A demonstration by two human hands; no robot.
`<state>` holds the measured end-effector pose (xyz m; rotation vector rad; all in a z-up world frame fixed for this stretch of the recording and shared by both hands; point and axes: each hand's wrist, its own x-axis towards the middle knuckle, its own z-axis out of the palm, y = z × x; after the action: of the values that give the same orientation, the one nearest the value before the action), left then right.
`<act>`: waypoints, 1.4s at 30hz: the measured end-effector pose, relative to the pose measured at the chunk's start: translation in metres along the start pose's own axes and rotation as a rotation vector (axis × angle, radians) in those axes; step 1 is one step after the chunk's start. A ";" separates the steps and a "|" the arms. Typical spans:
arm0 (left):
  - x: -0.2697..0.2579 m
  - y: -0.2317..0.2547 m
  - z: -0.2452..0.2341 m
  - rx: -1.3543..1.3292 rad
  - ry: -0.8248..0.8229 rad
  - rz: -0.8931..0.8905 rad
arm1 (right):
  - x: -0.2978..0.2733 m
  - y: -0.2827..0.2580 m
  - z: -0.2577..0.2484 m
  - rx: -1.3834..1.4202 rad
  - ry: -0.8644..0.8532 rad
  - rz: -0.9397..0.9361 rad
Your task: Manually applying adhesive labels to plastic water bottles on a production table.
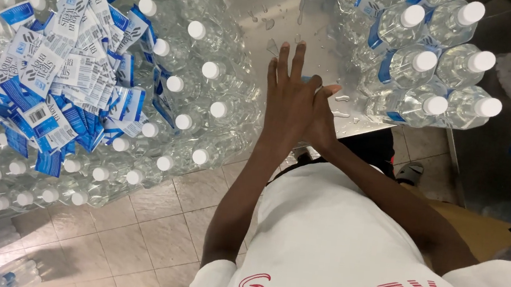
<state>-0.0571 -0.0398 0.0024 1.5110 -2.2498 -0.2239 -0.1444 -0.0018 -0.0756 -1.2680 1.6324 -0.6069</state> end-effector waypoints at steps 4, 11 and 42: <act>0.005 -0.014 -0.022 -0.013 0.067 -0.021 | 0.007 0.027 0.002 -0.016 0.039 -0.065; -0.005 -0.024 -0.072 -0.271 -0.141 -0.142 | -0.002 0.030 0.008 -0.098 0.220 -0.343; -0.040 -0.048 -0.082 -0.332 -0.253 -0.109 | -0.003 0.017 0.000 -0.024 0.156 -0.236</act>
<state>0.0314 -0.0139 0.0488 1.4906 -2.1772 -0.8193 -0.1521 0.0070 -0.0882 -1.4750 1.6309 -0.8508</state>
